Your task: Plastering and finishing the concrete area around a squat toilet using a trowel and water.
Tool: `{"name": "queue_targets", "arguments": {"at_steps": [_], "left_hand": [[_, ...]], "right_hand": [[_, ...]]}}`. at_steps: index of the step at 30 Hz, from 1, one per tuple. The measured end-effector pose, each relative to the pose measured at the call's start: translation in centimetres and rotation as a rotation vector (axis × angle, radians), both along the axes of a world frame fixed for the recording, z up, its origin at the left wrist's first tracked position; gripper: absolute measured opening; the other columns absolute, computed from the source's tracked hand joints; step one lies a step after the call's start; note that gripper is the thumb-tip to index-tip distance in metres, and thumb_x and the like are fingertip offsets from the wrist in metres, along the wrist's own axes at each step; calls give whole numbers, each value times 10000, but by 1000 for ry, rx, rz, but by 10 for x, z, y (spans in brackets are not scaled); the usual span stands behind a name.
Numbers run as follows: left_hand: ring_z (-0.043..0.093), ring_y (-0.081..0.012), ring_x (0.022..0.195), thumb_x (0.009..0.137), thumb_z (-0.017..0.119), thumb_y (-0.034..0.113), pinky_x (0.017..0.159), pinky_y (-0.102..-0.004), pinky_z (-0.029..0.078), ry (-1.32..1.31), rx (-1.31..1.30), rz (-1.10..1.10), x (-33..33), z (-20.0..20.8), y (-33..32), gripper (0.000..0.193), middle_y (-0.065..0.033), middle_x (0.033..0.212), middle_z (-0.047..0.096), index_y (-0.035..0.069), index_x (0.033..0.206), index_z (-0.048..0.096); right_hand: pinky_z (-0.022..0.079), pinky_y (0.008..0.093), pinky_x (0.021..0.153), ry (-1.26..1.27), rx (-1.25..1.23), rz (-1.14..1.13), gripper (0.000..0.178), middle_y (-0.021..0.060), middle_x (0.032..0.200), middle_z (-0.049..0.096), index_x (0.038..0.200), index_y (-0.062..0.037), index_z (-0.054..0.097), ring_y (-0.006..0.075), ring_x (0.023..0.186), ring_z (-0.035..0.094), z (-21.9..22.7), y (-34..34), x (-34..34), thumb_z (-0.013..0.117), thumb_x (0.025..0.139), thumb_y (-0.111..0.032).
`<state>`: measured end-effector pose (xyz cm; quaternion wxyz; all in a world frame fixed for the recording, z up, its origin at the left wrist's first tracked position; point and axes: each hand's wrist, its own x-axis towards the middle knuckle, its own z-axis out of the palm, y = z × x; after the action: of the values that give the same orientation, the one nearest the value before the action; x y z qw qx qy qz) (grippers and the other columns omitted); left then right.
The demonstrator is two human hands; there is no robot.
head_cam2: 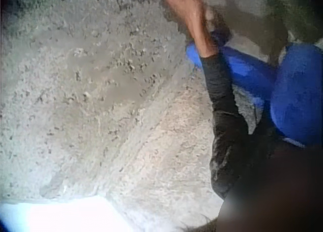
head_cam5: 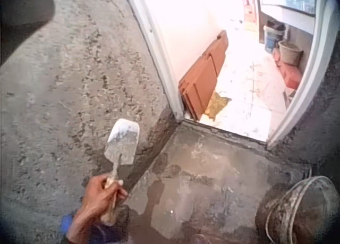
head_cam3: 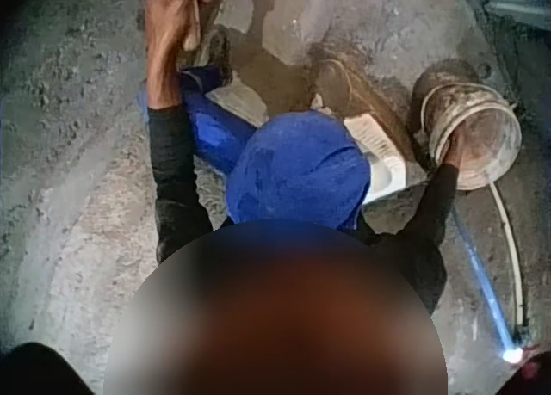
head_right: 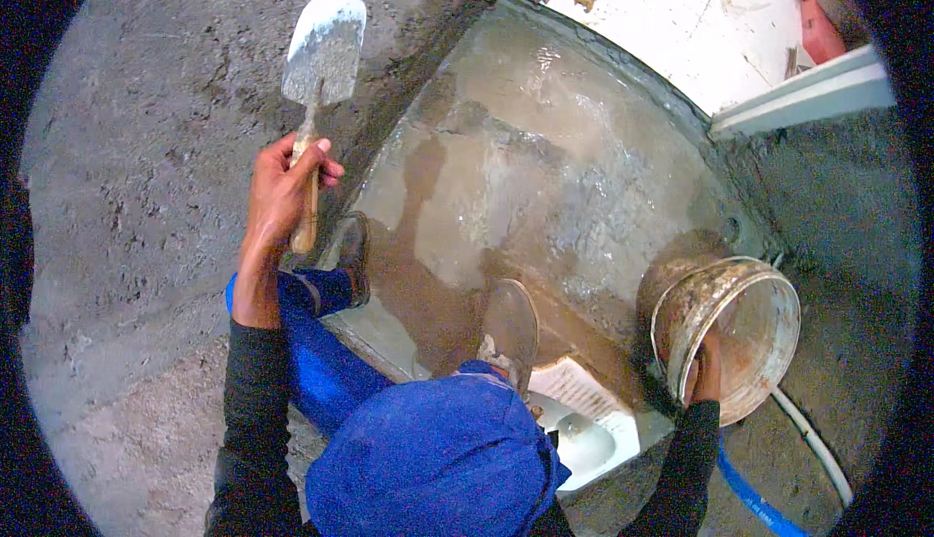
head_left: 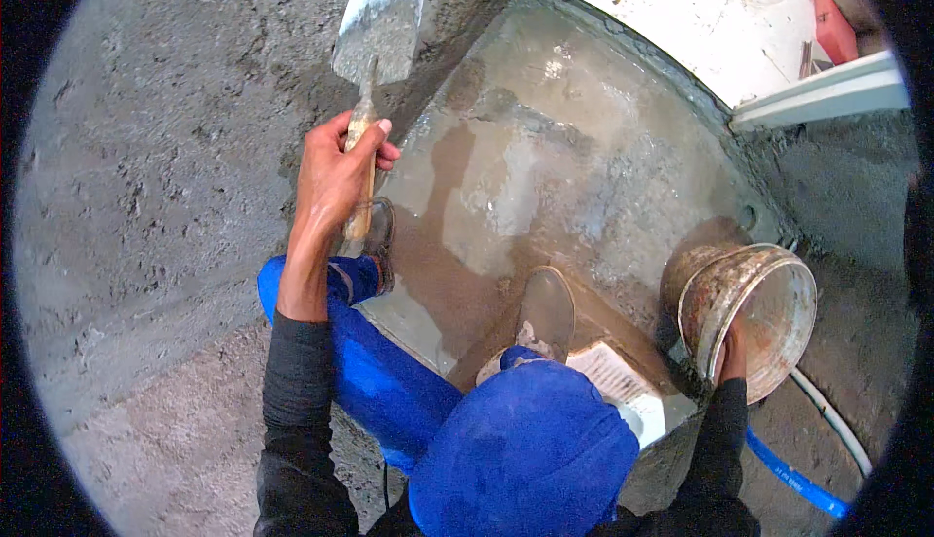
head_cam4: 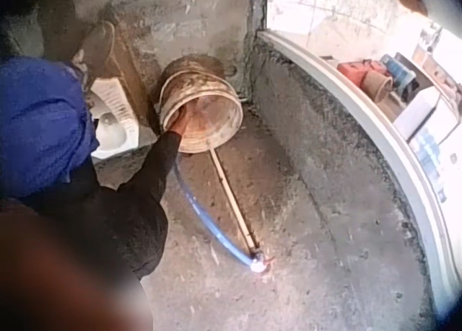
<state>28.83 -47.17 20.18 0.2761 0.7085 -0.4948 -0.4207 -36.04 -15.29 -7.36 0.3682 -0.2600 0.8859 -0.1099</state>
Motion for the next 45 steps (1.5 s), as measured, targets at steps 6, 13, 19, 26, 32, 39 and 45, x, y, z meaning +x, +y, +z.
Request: {"name": "queue_targets", "arguments": {"at_steps": [6,13,19,26,32,39,45], "left_hand": [[642,-115,679,966,655,203,654,-274,517,63,-135,-41,-11,45,-1,202,-69,782,702,2,942,649],[630,-102,675,969,653,186,650,-268,513,179,-116,35,14,22,9,193,-64,770,700,-1,925,648],[632,-95,677,952,666,199,635,-261,503,233,-132,-33,-9,30,-13,205,-59,759,701,2,896,656],[633,-94,661,926,681,204,613,-266,493,208,-116,-96,-15,21,-15,226,-58,742,705,-22,913,676],[675,-119,682,910,695,233,613,-292,509,220,-96,-77,-20,22,-14,260,-86,741,714,-25,886,672],[656,-110,701,955,659,182,652,-265,516,236,-31,-106,-11,31,-9,182,-60,757,701,1,954,654],[661,-112,709,962,648,171,645,-260,517,185,-4,-126,-1,34,-4,165,-61,769,691,7,971,635]], "right_hand": [[297,259,329,-621,-189,-559,259,-53,510,429,811,-183,554,99,350,339,25,2,-25,564,981,-379],[213,240,335,-235,-372,-670,311,-68,523,363,909,-142,606,66,370,289,216,7,29,572,994,-440],[211,227,327,-102,-531,-424,295,-71,565,376,962,-105,606,42,387,283,309,-51,104,592,994,-398],[243,223,345,-469,-524,-365,262,-67,548,427,876,-135,575,43,374,335,215,-198,214,576,1004,-363],[272,247,355,-724,-456,-81,305,-33,555,482,797,-114,543,75,371,365,121,-339,264,606,980,-351],[317,276,402,-566,-371,262,295,-8,576,515,721,-87,557,89,429,442,57,-480,297,624,929,-284],[322,332,394,-380,-310,340,433,47,528,528,607,-72,554,152,402,457,21,-562,294,632,891,-390]]}}
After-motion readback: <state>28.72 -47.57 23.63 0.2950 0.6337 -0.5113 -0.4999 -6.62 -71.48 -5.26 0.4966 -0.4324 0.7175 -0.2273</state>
